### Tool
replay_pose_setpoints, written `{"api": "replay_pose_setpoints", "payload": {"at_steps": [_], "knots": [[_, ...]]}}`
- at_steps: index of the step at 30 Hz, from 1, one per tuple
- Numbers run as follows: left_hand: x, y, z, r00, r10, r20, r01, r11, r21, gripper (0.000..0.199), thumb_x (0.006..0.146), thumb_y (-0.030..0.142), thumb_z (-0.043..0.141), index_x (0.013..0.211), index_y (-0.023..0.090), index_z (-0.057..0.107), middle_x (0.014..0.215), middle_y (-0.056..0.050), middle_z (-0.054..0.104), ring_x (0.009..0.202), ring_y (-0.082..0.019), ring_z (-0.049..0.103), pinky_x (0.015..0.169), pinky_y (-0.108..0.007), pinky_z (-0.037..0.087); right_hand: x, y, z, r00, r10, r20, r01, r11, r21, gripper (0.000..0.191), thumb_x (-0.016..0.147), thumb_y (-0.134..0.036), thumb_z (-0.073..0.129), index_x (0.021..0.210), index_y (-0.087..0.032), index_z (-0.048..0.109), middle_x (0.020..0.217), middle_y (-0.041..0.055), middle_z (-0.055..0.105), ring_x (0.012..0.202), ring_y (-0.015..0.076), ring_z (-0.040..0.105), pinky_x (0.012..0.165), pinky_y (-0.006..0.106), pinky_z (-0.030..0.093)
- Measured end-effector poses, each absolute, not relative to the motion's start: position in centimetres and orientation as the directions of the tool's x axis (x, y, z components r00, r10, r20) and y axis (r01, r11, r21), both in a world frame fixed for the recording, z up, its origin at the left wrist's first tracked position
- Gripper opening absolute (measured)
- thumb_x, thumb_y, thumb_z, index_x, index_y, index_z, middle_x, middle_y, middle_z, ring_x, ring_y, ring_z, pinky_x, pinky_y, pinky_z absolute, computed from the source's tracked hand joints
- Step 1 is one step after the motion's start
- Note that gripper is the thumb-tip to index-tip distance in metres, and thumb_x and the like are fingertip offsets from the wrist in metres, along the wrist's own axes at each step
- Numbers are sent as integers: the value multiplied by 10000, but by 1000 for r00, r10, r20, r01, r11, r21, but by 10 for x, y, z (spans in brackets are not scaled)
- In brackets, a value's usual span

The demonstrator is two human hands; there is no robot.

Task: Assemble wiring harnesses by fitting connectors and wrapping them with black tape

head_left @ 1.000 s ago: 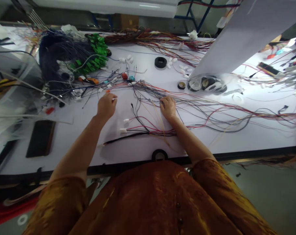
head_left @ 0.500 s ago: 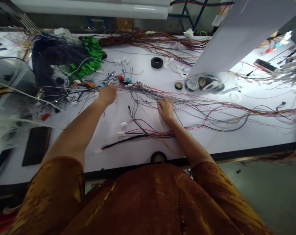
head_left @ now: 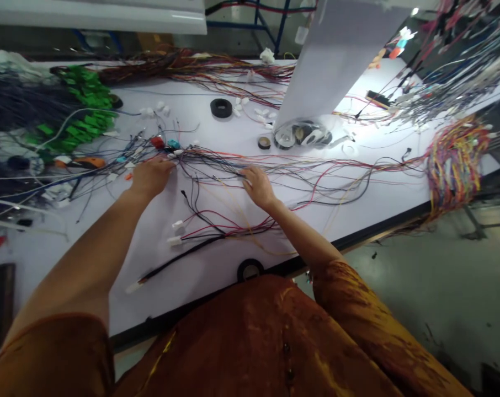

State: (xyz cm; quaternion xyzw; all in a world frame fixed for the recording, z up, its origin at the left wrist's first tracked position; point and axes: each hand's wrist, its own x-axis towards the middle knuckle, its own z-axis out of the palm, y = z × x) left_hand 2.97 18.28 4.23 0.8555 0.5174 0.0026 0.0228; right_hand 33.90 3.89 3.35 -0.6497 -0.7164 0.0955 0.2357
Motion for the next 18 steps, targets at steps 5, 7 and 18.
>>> {"api": "replay_pose_setpoints", "payload": {"at_steps": [5,7,18], "knots": [[28,183,42,459,888,-25,888,-458,31,402,997,304,448,1299,191,688,1364,-100,651,1096,-255,603,884,-361,446,410,23,45,138,961,240,901,-21,-433,244,972,-161,523,1091,-141,735,1121,131,715,1079,238,619,1015,365,470],[25,182,42,434,901,-9,900,-433,55,414,1004,304,425,1304,191,687,1378,-96,645,1104,-257,604,898,-368,454,446,12,43,243,939,242,891,-117,-439,236,957,-160,512,1027,-164,737,1078,125,723,1020,245,633,981,385,488],[33,177,46,389,921,24,920,-389,34,431,1024,332,387,1316,205,678,1309,-109,672,1083,-265,609,863,-353,434,480,-42,32,254,946,201,920,-172,-352,196,863,-222,668,1016,-224,790,1141,114,695,1102,318,588,972,504,436]]}}
